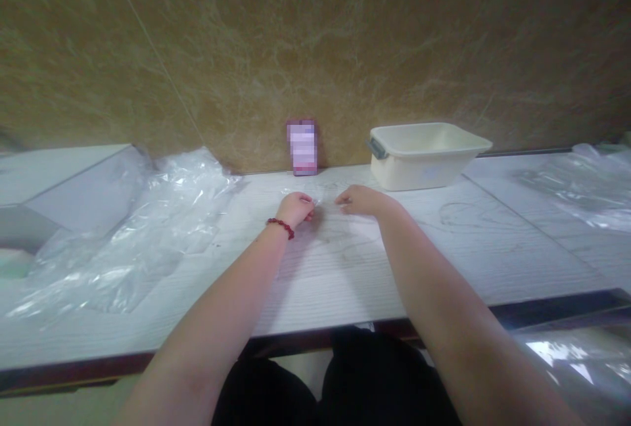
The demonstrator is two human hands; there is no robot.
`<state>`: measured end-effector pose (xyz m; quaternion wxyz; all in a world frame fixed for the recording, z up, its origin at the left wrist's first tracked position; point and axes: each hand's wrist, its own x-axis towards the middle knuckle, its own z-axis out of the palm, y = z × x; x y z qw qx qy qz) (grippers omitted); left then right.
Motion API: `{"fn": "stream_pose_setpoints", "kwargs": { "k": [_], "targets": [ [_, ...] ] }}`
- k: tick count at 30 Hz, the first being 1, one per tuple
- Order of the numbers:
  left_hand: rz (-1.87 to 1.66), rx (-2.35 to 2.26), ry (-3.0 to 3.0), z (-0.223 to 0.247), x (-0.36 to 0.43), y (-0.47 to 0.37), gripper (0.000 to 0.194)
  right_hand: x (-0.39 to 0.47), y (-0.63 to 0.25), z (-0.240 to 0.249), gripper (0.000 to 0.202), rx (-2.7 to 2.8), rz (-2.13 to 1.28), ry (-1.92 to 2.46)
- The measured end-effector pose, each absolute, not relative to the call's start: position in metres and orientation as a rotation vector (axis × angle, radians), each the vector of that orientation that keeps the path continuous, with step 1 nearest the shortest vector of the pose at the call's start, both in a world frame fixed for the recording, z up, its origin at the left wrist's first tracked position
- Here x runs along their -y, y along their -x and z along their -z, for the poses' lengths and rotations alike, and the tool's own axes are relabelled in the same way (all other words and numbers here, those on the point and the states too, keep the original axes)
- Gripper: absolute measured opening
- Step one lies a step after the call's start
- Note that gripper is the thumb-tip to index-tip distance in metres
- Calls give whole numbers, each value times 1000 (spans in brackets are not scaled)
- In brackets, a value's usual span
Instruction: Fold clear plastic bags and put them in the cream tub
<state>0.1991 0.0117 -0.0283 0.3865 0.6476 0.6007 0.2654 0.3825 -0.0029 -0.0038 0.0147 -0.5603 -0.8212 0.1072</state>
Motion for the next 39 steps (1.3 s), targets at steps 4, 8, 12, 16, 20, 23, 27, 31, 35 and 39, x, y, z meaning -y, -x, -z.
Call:
{"fn": "stream_pose_setpoints", "kwargs": {
  "k": [4,8,12,16,20,23,27,31,35,39],
  "targets": [
    [-668,-1534,-1699,31,-14,-197,25,7,-382,-1,42,2563,-368,1772],
    [-635,-1563,-1754,32,-16,-196,26,11,-379,-6,45,2553,-366,1813],
    [-582,-1617,-1828,31,-15,-194,28,13,-376,-8,45,2510,-326,1836],
    [-570,-1678,-1968,29,-14,-194,25,16,-375,-11,43,2547,-316,1836],
    [-578,-1685,-2047,28,-13,-195,23,17,-374,-13,46,2580,-339,1870],
    [-573,-1683,-2058,26,-13,-194,23,17,-374,-12,46,2619,-337,1886],
    [-541,-1679,-2115,23,-13,-193,22,16,-375,-11,48,2626,-334,1934],
    [-484,-1664,-2177,23,-15,-191,23,17,-378,-12,49,2634,-365,1946],
    [-432,-1666,-2187,25,-19,-187,24,15,-382,-10,51,2628,-395,1938],
    [-367,-1726,-2272,23,-20,-183,23,10,-386,-4,52,2622,-428,1911]
  ]
}}
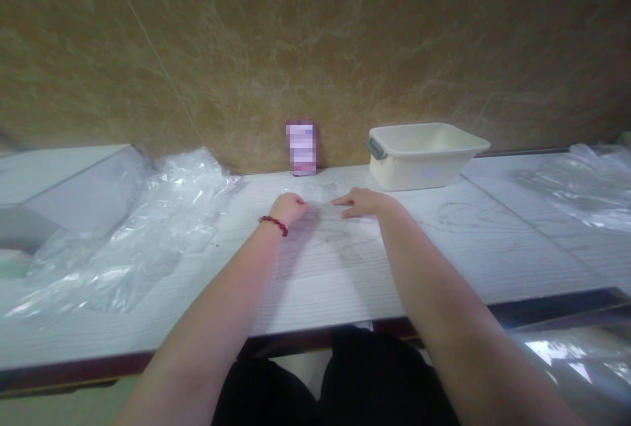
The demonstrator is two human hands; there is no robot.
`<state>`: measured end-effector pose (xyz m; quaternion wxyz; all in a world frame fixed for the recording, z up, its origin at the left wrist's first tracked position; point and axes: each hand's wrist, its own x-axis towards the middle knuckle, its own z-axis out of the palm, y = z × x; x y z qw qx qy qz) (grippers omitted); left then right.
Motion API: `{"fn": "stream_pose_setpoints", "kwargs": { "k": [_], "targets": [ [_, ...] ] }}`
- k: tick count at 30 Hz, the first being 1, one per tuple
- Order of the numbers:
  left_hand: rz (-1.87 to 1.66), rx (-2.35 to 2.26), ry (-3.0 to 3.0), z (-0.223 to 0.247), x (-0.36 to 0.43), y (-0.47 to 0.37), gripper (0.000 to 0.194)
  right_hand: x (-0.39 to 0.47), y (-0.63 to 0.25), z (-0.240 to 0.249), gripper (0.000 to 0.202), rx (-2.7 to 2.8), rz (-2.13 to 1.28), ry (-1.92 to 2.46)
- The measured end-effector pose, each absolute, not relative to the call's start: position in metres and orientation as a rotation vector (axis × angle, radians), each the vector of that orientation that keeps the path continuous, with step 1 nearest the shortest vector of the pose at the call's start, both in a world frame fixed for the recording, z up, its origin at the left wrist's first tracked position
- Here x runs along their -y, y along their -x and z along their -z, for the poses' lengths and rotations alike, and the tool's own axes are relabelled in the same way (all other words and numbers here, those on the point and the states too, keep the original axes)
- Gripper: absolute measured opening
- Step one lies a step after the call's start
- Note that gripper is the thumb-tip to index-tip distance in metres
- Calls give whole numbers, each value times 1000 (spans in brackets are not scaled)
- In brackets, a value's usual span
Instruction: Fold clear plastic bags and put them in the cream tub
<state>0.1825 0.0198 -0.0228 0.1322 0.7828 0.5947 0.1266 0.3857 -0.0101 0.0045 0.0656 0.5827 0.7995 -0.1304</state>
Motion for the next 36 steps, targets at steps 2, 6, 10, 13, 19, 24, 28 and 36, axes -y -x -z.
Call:
{"fn": "stream_pose_setpoints", "kwargs": {
  "k": [2,6,10,13,19,24,28,36],
  "targets": [
    [-363,-1798,-2374,20,-17,-182,25,8,-387,-2,53,-2418,403,-1761],
    [-361,-1581,-2715,16,-6,-186,36,6,-389,1,54,-2437,433,-1760],
    [-111,-1386,-2794,18,2,-188,36,5,-390,2,54,-2459,481,-1754],
    [-13,-1462,-2724,18,2,-186,33,3,-392,4,55,-2488,516,-1741],
    [-61,-1415,-2762,15,-3,-182,31,2,-392,7,55,-2520,527,-1762],
    [-172,-1318,-2827,10,-3,-181,31,8,-389,-4,64,-2539,523,-1867],
    [-299,-1264,-2849,2,-2,-176,33,13,-387,-17,55,-2554,524,-1937],
    [-279,-1000,-2959,-1,9,-159,31,29,-376,-35,36,-2771,451,-1787]
  ]
}}
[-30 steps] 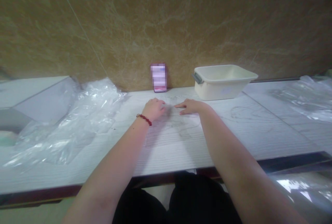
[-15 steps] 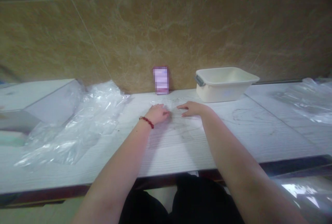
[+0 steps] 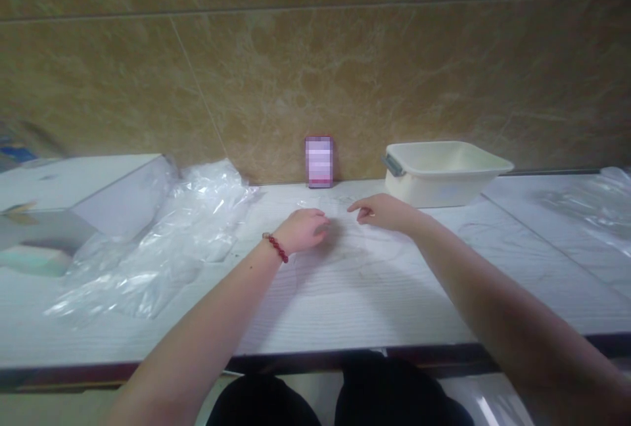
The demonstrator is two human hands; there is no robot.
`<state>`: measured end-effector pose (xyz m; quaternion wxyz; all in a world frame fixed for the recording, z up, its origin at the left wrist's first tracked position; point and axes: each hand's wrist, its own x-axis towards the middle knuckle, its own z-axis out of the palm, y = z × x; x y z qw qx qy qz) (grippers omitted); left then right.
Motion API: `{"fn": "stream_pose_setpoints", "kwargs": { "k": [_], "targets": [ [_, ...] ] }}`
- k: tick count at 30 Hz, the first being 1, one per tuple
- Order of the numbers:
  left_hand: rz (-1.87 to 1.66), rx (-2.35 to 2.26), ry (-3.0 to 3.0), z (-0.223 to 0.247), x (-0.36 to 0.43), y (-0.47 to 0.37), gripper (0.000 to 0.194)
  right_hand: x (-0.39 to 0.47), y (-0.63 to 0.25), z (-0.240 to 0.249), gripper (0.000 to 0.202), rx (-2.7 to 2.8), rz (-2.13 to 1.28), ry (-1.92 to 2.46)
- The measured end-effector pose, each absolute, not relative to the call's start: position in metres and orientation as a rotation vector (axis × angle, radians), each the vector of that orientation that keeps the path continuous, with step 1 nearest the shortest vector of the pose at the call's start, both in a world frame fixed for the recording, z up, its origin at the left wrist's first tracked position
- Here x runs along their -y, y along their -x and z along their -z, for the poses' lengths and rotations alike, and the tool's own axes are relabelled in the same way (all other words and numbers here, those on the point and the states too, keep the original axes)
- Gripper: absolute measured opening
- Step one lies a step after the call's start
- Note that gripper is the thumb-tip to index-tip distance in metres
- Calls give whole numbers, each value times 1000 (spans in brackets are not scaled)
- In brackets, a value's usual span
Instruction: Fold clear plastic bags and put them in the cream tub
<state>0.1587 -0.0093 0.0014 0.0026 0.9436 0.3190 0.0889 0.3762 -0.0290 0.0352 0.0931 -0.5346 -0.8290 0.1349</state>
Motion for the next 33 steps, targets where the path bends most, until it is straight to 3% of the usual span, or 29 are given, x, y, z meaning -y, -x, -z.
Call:
{"fn": "stream_pose_setpoints", "kwargs": {
  "k": [6,11,15,21,26,33],
  "targets": [
    [-341,-932,-2864,7,18,-145,33,64,-372,-29,26,2604,-459,1404],
    [-340,-878,-2795,7,21,-142,32,86,-389,-17,31,2740,-478,1221],
    [-344,-839,-2792,6,23,-143,32,96,-403,-3,40,2840,-335,904],
    [-374,-821,-2768,10,20,-141,32,102,-402,17,29,2840,-56,729],
    [-393,-834,-2736,12,17,-139,34,102,-396,22,26,2741,41,832],
    [-450,-910,-2458,4,18,-134,44,94,-390,5,18,2482,-184,1221]
  ]
}}
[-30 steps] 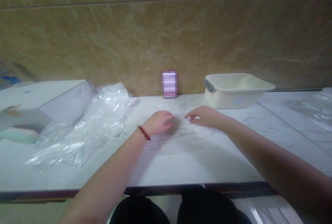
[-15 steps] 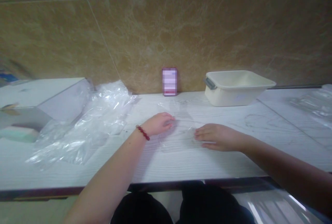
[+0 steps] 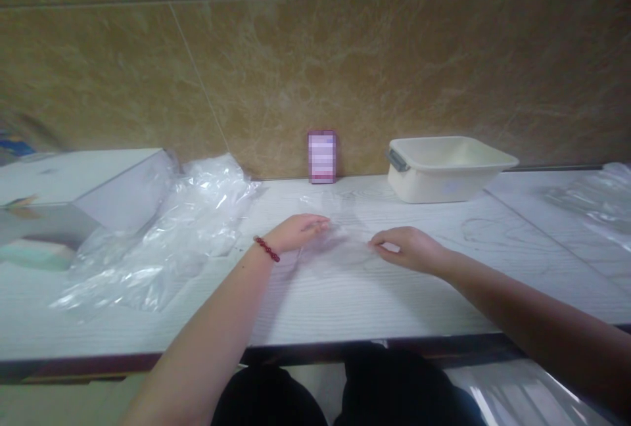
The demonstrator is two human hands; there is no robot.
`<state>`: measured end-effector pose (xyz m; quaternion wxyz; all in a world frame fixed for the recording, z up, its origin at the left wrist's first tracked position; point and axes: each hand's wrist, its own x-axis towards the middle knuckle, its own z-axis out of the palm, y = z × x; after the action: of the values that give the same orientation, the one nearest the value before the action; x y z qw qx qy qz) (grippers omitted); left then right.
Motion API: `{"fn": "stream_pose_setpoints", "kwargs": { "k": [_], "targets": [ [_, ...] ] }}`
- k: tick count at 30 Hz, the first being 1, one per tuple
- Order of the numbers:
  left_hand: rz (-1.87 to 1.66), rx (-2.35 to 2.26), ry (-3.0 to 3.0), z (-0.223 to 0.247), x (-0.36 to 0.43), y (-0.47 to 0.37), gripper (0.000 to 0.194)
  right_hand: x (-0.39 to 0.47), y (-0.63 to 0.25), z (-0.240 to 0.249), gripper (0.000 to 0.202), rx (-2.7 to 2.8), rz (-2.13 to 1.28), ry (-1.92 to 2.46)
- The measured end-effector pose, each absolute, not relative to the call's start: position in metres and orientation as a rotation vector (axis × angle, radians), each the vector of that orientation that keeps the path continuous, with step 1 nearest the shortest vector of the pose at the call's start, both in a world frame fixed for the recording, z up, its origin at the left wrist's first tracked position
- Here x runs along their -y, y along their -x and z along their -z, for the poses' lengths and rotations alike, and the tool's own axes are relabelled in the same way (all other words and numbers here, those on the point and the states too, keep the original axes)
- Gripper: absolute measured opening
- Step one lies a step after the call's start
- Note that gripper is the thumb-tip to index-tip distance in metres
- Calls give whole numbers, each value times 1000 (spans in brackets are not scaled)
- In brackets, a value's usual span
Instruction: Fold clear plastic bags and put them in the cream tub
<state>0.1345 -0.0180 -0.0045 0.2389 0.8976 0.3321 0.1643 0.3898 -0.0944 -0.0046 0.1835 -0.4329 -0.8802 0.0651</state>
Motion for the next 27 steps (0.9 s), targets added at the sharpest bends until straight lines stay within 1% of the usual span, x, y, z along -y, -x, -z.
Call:
{"fn": "stream_pose_setpoints", "kwargs": {
  "k": [4,5,7,9,11,12,13,16,17,21,22,23,27],
  "targets": [
    [-322,-713,-2360,-6,18,-121,45,91,-386,-6,13,2328,-295,1277],
    [-268,-673,-2359,-8,19,-117,51,90,-386,-7,12,2298,-307,1275],
    [-192,-659,-2391,-11,26,-112,68,90,-385,-6,11,2260,-332,1262],
    [-173,-663,-2466,-9,35,-109,82,91,-385,-4,11,2243,-365,1248],
    [-194,-641,-2543,-3,45,-110,87,92,-385,-1,11,2230,-392,1242],
    [-211,-645,-2576,1,48,-111,84,93,-385,1,12,2227,-392,1241],
    [-228,-665,-2604,6,51,-112,77,94,-386,2,13,2232,-387,1237],
    [-244,-755,-2661,18,50,-115,44,96,-387,5,20,2310,-337,1180],
    [-236,-767,-2674,20,49,-116,38,96,-388,7,24,2355,-311,1153],
    [-222,-749,-2695,19,46,-116,36,87,-391,15,53,2552,-212,1091],
    [-222,-734,-2693,18,47,-115,36,84,-391,17,57,2603,-205,1078],
    [-220,-708,-2690,16,49,-115,36,81,-391,18,56,2654,-205,1052],
    [-209,-565,-2637,4,64,-113,36,81,-389,14,38,2804,-244,847]
  ]
}}
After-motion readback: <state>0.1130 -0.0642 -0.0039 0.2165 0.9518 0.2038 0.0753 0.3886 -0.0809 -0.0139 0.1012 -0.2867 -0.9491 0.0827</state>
